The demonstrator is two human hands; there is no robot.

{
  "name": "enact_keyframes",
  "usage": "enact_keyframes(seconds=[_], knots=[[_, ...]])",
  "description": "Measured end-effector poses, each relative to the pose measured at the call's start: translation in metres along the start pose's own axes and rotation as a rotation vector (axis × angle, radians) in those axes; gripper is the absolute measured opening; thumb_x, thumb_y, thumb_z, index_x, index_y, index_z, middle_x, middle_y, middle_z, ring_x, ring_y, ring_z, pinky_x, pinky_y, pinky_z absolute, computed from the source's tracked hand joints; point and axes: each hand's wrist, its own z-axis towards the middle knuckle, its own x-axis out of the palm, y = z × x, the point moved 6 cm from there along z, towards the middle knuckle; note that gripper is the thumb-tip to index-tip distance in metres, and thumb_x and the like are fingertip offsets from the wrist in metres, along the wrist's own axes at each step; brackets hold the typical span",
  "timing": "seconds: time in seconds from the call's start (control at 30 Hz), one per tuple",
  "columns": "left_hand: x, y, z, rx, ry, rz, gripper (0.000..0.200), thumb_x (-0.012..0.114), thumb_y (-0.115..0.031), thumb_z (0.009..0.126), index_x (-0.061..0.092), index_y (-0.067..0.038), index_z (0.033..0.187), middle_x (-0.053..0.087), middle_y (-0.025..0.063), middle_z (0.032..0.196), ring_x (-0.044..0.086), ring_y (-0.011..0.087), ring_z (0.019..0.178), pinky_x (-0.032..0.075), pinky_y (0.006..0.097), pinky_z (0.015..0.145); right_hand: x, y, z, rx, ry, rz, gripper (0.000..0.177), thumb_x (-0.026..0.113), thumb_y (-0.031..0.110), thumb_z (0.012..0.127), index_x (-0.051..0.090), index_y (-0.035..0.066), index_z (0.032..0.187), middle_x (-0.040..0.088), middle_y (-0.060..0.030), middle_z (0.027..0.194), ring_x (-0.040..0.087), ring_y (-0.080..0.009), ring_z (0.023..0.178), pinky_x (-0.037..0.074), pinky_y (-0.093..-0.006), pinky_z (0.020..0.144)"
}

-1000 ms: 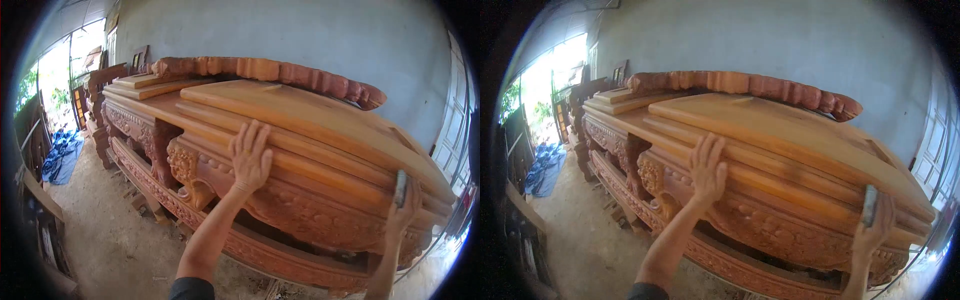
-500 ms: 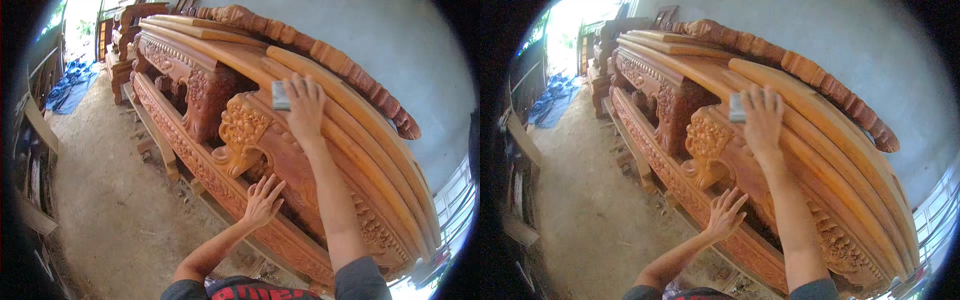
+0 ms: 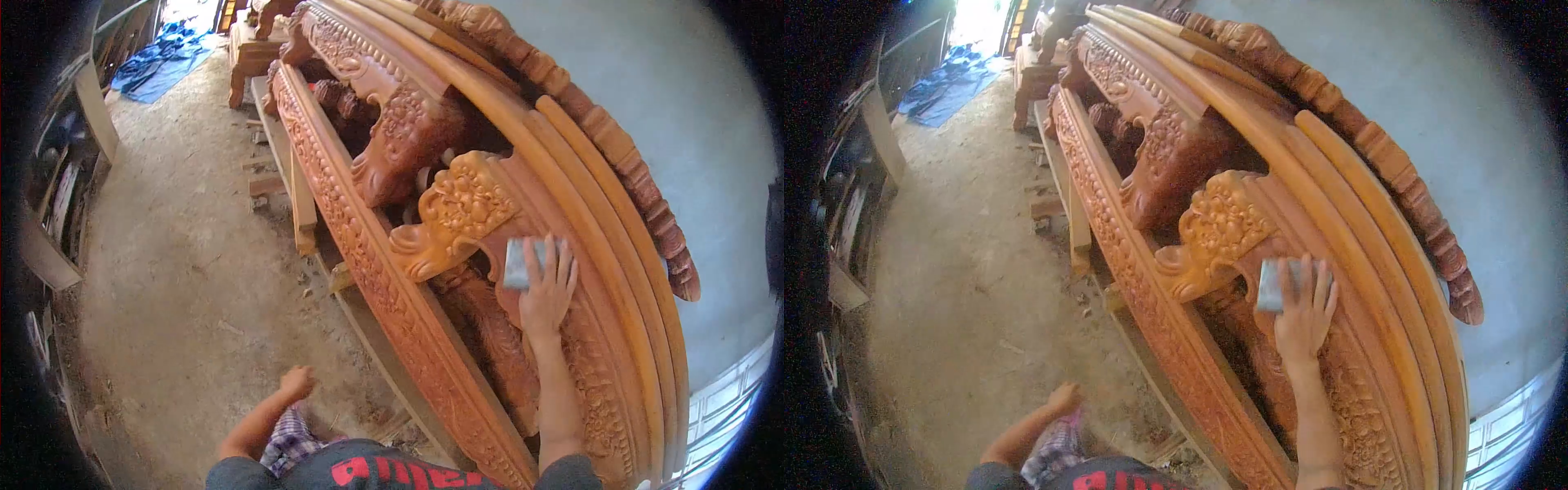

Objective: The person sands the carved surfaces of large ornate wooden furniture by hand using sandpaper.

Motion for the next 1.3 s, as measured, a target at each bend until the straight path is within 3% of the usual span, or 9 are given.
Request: enact_keyframes(seconds=[0.1,0.3,0.47,0.67,0.8,0.87,0.93,1.13,1.3], knots=[[0.01,0.088,-0.049,-0.154,0.162,-0.108,0.036,0.06,-0.034,0.086,0.068,-0.008,0.11,0.063,0.0226,0.121,0.061,0.0407,0.111,0.05,0.0495,0.092,0.008,0.019,0.049,0.047,-0.04,0.146,0.074,0.07,0.007,0.076,0.046,0.025,0.144,0.04,-0.0084,0.151,0.031,-0.0363,0.142,0.022,-0.0558,0.116],[0.066,0.25,-0.136,-0.749,-0.073,-0.14,0.032,0.062,-0.023,0.08,0.072,0.0,0.101,0.068,0.0263,0.107,0.064,0.0405,0.107,0.05,0.0469,0.091,0.02,0.051,0.049,-0.07,-0.187,0.413,0.047,0.061,0.021,0.09,0.056,0.025,0.136,0.045,-0.0066,0.146,0.038,-0.0346,0.138,0.028,-0.0533,0.112],[0.05,0.261,-0.145,-0.816,0.083,-0.168,0.036,0.06,-0.022,0.08,0.07,0.0,0.106,0.067,0.0271,0.11,0.063,0.0402,0.111,0.049,0.0454,0.094,0.032,0.12,0.075,-0.21,-0.159,0.361,0.046,0.053,0.02,0.094,0.052,0.023,0.139,0.045,-0.0103,0.144,0.035,-0.0326,0.14,0.028,-0.0524,0.114],[-0.023,0.19,-0.072,-0.686,-0.108,-0.467,0.039,0.06,-0.027,0.085,0.069,-0.001,0.113,0.069,0.0234,0.109,0.065,0.0362,0.107,0.05,0.0424,0.092,0.175,0.192,0.03,-0.317,0.134,0.115,0.057,0.05,0.014,0.09,0.042,0.011,0.147,0.032,-0.0146,0.156,0.027,-0.0341,0.145,0.018,-0.0532,0.119],[-0.063,0.157,-0.032,-0.582,-0.234,-0.584,0.044,0.064,-0.032,0.086,0.066,-0.003,0.12,0.069,0.0207,0.114,0.065,0.0331,0.108,0.049,0.0395,0.093,0.198,0.235,-0.047,-0.294,0.184,0.457,0.057,0.053,0.01,0.09,0.041,0.0,0.144,0.037,-0.0229,0.151,0.033,-0.0402,0.141,0.023,-0.0499,0.118],[-0.076,0.119,-0.022,-0.541,-0.227,-0.7,0.053,0.068,-0.036,0.087,0.06,-0.003,0.128,0.067,0.0208,0.118,0.064,0.0309,0.11,0.049,0.0382,0.093,0.176,0.256,-0.07,-0.02,0.512,1.284,0.048,0.055,0.012,0.092,0.048,-0.001,0.138,0.051,-0.026,0.139,0.047,-0.0394,0.131,0.035,-0.0473,0.11],[-0.09,0.048,-0.009,-0.354,-0.133,-0.91,0.064,0.069,-0.039,0.09,0.049,-0.001,0.137,0.063,0.0201,0.122,0.061,0.0282,0.113,0.048,0.0378,0.094,0.125,0.257,-0.058,0.25,0.699,1.406,0.035,0.061,0.018,0.093,0.058,-0.001,0.122,0.063,-0.0247,0.115,0.06,-0.0405,0.109,0.046,-0.0472,0.093],[-0.175,-0.196,0.006,0.258,0.095,-1.19,0.065,0.06,-0.041,0.097,0.039,-0.002,0.145,0.053,0.0173,0.134,0.056,0.0253,0.118,0.043,0.0356,0.102,0.051,0.169,-0.031,0.311,0.259,1.106,0.021,0.062,0.022,0.093,0.059,0.002,0.099,0.06,-0.0195,0.091,0.06,-0.04,0.088,0.045,-0.0503,0.076],[-0.214,-0.347,0.004,0.482,0.207,-1.15,0.06,0.059,-0.038,0.098,0.042,0.001,0.141,0.052,0.015,0.135,0.053,0.0255,0.12,0.043,0.0354,0.101,0.005,0.036,0.003,0.309,0.065,0.067,0.019,0.066,0.026,0.088,0.062,0.007,0.088,0.059,-0.0095,0.084,0.054,-0.0305,0.085,0.039,-0.0451,0.073]])
